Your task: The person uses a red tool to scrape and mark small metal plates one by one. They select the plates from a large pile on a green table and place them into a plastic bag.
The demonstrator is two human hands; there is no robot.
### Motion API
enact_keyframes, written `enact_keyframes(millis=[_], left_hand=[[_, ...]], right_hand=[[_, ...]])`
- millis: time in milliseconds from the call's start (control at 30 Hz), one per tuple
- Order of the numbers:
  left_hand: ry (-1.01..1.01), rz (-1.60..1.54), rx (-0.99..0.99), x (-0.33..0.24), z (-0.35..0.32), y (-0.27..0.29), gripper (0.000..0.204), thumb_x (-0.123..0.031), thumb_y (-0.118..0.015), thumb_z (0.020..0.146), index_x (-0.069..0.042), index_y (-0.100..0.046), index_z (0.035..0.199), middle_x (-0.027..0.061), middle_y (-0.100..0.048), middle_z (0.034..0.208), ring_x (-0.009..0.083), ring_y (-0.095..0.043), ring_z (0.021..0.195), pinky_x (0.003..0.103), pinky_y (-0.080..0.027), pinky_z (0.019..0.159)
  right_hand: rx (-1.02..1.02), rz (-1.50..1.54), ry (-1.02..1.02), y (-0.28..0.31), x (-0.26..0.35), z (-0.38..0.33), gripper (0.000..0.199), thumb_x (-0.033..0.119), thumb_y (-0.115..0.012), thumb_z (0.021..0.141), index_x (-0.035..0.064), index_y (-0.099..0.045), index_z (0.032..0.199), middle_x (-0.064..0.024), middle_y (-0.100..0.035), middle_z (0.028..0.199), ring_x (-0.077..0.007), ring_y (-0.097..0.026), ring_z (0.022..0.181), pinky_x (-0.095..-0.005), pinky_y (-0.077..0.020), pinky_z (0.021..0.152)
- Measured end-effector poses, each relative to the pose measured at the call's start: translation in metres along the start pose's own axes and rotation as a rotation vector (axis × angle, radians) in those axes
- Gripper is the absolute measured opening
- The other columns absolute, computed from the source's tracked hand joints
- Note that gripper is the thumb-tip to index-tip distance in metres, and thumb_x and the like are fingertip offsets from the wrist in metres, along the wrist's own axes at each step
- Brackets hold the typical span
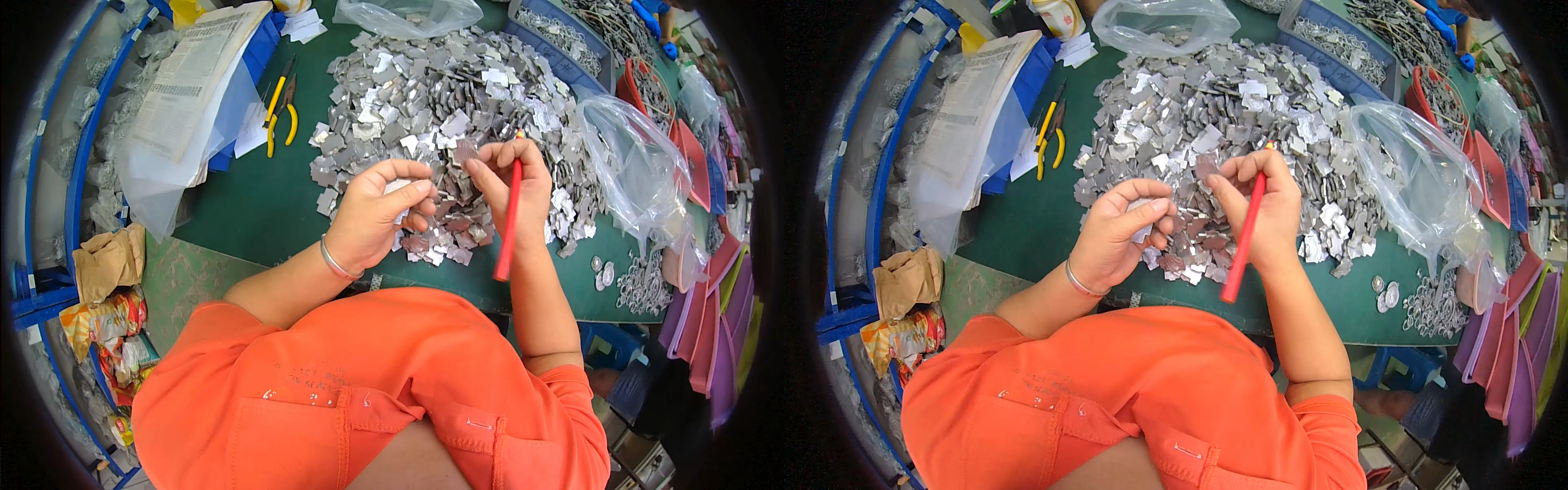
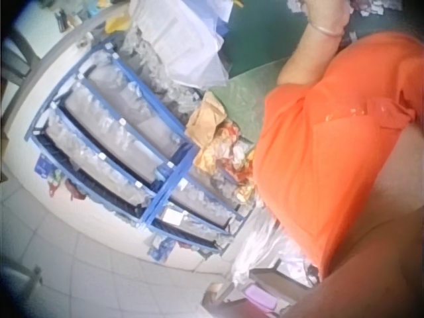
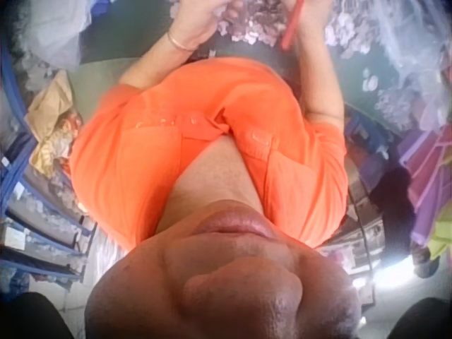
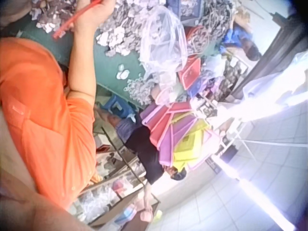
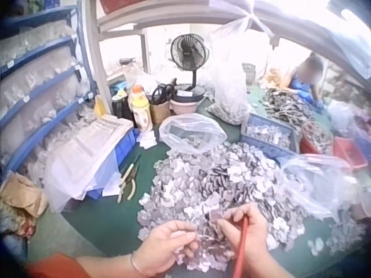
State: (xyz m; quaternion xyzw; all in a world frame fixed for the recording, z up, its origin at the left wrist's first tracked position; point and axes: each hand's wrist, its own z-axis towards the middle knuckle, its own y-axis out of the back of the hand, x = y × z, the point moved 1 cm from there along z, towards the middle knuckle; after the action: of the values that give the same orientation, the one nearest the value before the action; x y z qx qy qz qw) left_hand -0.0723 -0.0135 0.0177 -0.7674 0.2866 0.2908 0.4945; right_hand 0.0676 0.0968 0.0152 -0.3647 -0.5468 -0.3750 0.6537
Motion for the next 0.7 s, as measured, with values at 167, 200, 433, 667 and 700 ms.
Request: enact_keyframes(millis=[167,200,433,667,700], left_hand=[[0.084,0.061,0.085,0.003,0.001,-0.009,0.016,-0.011,-0.057,0.085,-0.001,-0.054,0.097,0.0059,-0.059,0.081,0.0102,-0.057,0.066,0.023,-0.046,0.054],[0.116,0.068,0.094,0.005,0.001,-0.01,0.016,-0.011,-0.057,0.085,-0.001,-0.054,0.097,0.0059,-0.059,0.08,0.0103,-0.057,0.064,0.023,-0.046,0.054],[0.128,0.112,0.074,0.011,-0.003,-0.012,0.013,-0.011,-0.058,0.085,-0.001,-0.056,0.094,0.0059,-0.06,0.076,0.0108,-0.057,0.061,0.023,-0.046,0.051],[0.108,0.162,0.092,0.014,-0.001,-0.013,0.015,-0.01,-0.059,0.084,0.0,-0.056,0.095,0.0052,-0.059,0.073,0.0103,-0.055,0.059,0.022,-0.046,0.051],[0.098,0.173,0.071,0.014,-0.002,-0.015,0.016,-0.01,-0.059,0.084,0.0,-0.056,0.095,0.0051,-0.058,0.072,0.0102,-0.055,0.059,0.022,-0.046,0.05]], right_hand=[[0.072,0.283,-0.208,0.004,0.017,-0.032,0.028,-0.011,-0.061,0.074,0.0057,-0.039,0.08,-0.0101,-0.057,0.086,-0.0112,-0.056,0.073,-0.024,-0.0504,0.061],[0.064,0.31,-0.209,0.005,0.017,-0.036,0.028,-0.01,-0.061,0.075,0.0058,-0.039,0.08,-0.0107,-0.057,0.087,-0.0112,-0.056,0.074,-0.0246,-0.0509,0.062],[0.019,0.295,-0.105,0.007,0.01,-0.051,0.028,-0.013,-0.058,0.075,0.0057,-0.038,0.082,-0.0125,-0.058,0.089,-0.011,-0.057,0.074,-0.0217,-0.0478,0.061],[0.035,0.329,-0.159,0.008,0.009,-0.056,0.029,-0.012,-0.06,0.075,0.0056,-0.038,0.081,-0.0118,-0.059,0.087,-0.0093,-0.056,0.072,-0.0196,-0.0453,0.06],[0.016,0.321,-0.158,0.007,0.008,-0.057,0.029,-0.012,-0.06,0.075,0.0056,-0.038,0.081,-0.0117,-0.059,0.087,-0.0089,-0.055,0.072,-0.0195,-0.045,0.06]])
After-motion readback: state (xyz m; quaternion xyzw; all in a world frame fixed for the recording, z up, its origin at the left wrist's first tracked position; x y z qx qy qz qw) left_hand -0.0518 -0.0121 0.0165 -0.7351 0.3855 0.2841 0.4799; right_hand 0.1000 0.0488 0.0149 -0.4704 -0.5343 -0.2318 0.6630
